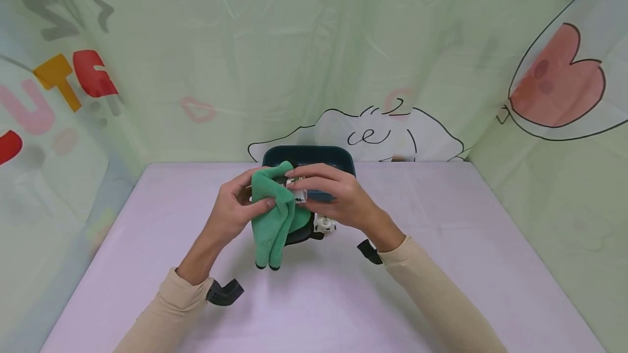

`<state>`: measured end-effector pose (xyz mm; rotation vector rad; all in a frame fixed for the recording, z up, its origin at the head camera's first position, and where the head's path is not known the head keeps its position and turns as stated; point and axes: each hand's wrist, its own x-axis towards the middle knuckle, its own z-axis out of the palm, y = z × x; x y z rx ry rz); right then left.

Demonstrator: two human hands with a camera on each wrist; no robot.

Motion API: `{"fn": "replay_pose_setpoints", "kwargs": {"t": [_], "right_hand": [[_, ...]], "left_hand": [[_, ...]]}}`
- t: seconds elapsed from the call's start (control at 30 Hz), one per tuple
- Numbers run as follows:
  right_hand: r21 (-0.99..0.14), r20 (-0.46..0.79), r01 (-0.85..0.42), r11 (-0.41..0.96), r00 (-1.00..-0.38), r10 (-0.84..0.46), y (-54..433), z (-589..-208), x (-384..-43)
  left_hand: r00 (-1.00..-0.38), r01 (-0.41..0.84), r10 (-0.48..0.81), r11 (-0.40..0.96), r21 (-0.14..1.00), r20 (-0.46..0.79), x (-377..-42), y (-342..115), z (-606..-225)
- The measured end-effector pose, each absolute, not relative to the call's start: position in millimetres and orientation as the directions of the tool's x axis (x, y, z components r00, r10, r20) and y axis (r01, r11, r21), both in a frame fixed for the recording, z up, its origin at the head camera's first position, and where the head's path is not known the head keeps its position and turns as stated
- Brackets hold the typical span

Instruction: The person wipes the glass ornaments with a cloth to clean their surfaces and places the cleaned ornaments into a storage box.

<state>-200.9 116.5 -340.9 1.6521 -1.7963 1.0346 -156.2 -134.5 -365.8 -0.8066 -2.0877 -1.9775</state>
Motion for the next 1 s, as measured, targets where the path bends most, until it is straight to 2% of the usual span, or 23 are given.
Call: {"fn": "replay_pose_setpoints", "kwargs": {"t": [0.13,0.33,0.43,0.6,0.9,1.0], "right_hand": [[-0.274,0.779,-0.961,-0.027,-0.206,-0.593,116.1,-341.8,-199.7],[-0.452,0.737,-0.892,-0.022,-0.360,-0.572,117.1,-344.1,-195.2],[-0.515,0.706,-0.857,-0.011,-0.417,-0.573,118.5,-344.4,-193.7],[-0.584,0.653,-0.811,0.026,-0.489,-0.578,119.9,-342.0,-191.4],[-0.716,0.519,-0.684,0.139,-0.655,-0.550,119.7,-335.7,-183.9],[-0.743,0.480,-0.649,0.166,-0.689,-0.544,120.1,-335.1,-182.7]], "left_hand": [[-0.824,0.501,0.284,-0.040,0.865,0.490,-155.5,-133.7,-366.4],[-0.795,0.536,0.294,-0.068,0.842,0.530,-155.6,-132.3,-367.8],[-0.789,0.542,0.306,-0.062,0.838,0.533,-155.0,-131.9,-368.6],[-0.773,0.566,0.319,-0.043,0.823,0.548,-154.1,-131.7,-368.8],[-0.736,0.627,0.329,0.001,0.779,0.592,-154.7,-129.3,-368.7],[-0.728,0.638,0.331,0.008,0.770,0.600,-155.1,-128.3,-368.4]]}}
